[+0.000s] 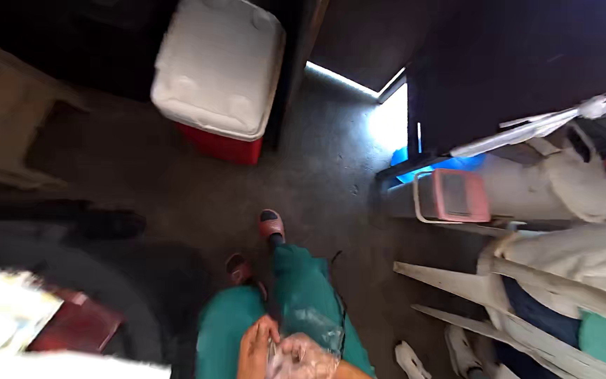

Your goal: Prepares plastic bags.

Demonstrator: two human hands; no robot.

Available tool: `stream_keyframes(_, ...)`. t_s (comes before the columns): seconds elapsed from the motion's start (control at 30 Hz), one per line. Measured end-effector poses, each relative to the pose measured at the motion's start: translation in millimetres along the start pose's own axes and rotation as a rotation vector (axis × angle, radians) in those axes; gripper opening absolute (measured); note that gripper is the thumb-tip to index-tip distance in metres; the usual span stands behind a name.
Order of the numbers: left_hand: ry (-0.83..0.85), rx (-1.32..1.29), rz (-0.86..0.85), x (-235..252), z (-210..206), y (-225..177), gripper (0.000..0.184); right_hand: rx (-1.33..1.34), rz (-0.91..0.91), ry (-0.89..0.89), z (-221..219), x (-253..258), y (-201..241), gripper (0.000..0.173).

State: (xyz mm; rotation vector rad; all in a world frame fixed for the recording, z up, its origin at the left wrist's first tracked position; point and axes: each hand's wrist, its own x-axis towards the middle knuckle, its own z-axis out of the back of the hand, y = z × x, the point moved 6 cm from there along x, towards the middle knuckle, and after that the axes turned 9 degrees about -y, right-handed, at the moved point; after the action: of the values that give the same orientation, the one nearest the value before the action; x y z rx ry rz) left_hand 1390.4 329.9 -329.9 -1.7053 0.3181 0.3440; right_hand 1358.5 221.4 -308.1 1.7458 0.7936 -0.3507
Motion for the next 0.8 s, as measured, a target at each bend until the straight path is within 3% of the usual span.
stream_keyframes(0.07, -0.108, 0.057, -0.096, -26, 4, 10, 0.046, -0.008, 0.072, -0.024, 2, -10, -38, 0.023)
stream_keyframes(0.17, -0.230, 0.063, -0.248, -82, 2, -19, 0.036, -0.162, 0.182, 0.009, -17, -42, -36, 0.025)
stream_keyframes(0.3, -0.047, 0.162, -0.507, -141, 19, -84, 0.022, -0.298, 0.561, 0.255, -54, -93, 1, 0.017)
stream_keyframes(0.4, 0.087, 0.305, -0.630, -173, 37, -123, 0.032, -0.518, 0.770, 0.402, -79, -127, 35, 0.013)
stream_keyframes(0.47, 0.123, 0.323, -0.691, -199, 48, -132, 0.031, -0.557, 0.895, 0.469, -95, -152, 56, 0.014)
stream_keyframes(0.53, 0.128, 0.253, -0.711, -219, 60, -124, 0.013, -0.463, 1.008, 0.607, -108, -169, 71, 0.022)
stream_keyframes(0.63, 0.092, 0.164, -0.689, -243, 74, -101, 0.020, -0.366, 0.914, 0.723, -130, -183, 69, 0.029)
stream_keyframes(0.8, -0.241, -0.036, -0.703, -271, 114, -89, 0.032, -0.239, 0.651, 0.592, -162, -168, 32, 0.023)
